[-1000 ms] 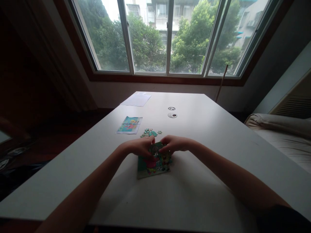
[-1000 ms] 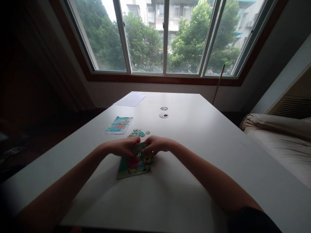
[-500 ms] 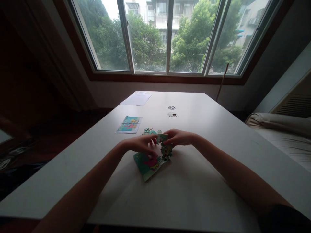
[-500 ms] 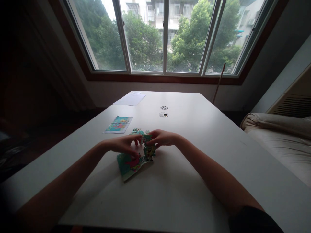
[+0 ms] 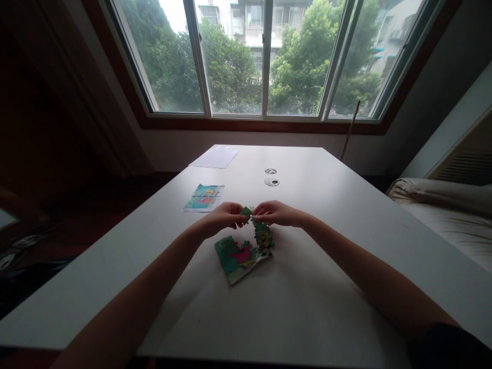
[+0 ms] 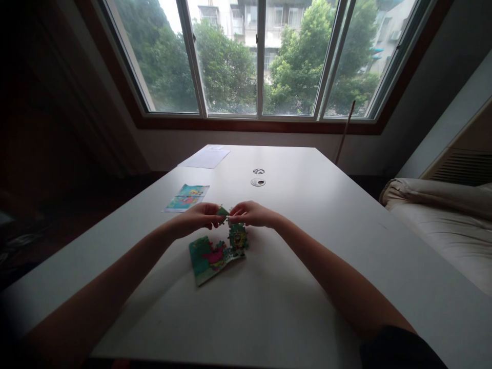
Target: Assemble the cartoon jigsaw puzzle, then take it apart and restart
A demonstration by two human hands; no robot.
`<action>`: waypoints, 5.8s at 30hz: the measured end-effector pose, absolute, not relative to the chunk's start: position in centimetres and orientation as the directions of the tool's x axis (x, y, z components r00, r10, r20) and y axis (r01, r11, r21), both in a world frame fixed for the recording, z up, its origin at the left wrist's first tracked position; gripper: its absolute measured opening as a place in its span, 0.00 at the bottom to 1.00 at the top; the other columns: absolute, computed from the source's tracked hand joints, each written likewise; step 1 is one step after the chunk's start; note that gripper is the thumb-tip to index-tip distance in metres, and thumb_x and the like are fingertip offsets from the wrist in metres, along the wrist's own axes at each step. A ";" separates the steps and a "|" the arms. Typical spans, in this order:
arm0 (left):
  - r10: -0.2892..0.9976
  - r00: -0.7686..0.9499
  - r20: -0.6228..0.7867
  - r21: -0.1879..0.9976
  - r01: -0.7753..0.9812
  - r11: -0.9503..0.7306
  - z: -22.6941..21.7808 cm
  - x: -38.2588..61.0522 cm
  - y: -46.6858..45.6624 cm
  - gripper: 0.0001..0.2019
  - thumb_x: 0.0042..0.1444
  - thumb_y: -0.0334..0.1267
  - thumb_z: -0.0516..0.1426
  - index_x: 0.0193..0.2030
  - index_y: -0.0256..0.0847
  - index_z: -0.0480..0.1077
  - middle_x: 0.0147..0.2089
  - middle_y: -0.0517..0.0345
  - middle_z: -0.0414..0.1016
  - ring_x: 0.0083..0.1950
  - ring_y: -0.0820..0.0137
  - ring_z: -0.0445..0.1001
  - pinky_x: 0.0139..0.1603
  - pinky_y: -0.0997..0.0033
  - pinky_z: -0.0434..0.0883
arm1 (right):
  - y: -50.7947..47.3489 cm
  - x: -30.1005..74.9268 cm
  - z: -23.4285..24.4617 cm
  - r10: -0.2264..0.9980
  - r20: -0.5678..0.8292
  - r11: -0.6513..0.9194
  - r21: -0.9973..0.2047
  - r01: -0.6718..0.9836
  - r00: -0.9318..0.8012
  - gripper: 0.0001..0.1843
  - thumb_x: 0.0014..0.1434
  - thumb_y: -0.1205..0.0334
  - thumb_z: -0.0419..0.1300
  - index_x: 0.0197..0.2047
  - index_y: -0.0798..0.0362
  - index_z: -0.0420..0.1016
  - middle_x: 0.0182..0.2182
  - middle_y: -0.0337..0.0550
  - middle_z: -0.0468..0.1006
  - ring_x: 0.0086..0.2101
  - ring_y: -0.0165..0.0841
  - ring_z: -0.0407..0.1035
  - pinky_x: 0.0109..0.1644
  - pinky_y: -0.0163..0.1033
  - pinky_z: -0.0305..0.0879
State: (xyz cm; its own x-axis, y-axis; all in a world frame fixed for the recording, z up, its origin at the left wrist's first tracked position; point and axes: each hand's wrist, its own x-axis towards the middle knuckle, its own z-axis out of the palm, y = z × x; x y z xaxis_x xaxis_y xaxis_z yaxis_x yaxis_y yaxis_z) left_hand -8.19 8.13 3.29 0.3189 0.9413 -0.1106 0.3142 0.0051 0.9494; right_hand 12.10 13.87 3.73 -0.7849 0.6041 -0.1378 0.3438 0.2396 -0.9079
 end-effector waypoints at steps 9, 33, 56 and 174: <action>0.961 0.275 -0.014 0.979 0.198 -0.043 3.9 -7.5 7.9 0.12 0.44 0.40 0.62 0.35 0.36 0.71 0.31 0.56 0.74 0.30 0.74 0.70 0.31 0.74 0.67 | 13.2 11.3 4.1 0.753 0.090 0.235 -0.962 0.139 -0.652 0.13 0.47 0.55 0.63 0.29 0.58 0.73 0.23 0.38 0.71 0.24 0.24 0.63 0.27 0.30 0.59; 0.989 -0.021 0.146 0.982 0.125 -0.143 3.0 -5.7 7.7 0.12 0.42 0.38 0.63 0.34 0.34 0.72 0.30 0.54 0.76 0.32 0.69 0.73 0.38 0.66 0.70 | 13.4 11.5 3.8 0.749 -0.094 -0.134 -0.991 -0.011 -0.656 0.12 0.43 0.60 0.66 0.30 0.58 0.73 0.23 0.38 0.71 0.23 0.22 0.62 0.25 0.28 0.58; 0.998 0.053 0.038 0.997 -0.067 -0.034 2.7 -5.4 7.8 0.15 0.43 0.42 0.64 0.33 0.34 0.69 0.32 0.54 0.74 0.33 0.72 0.73 0.38 0.69 0.69 | 13.6 11.2 3.3 0.742 0.206 0.372 -0.918 0.138 -0.638 0.17 0.46 0.55 0.64 0.36 0.56 0.71 0.25 0.40 0.73 0.26 0.27 0.67 0.30 0.34 0.65; 0.835 0.538 -0.114 0.509 0.753 -0.416 4.1 -6.9 6.7 0.12 0.44 0.47 0.60 0.30 0.41 0.71 0.25 0.63 0.66 0.29 0.72 0.66 0.27 0.77 0.59 | 14.2 12.5 4.3 0.362 -0.377 0.666 -0.536 0.519 -0.853 0.17 0.43 0.61 0.64 0.39 0.56 0.73 0.31 0.39 0.72 0.29 0.27 0.64 0.31 0.31 0.59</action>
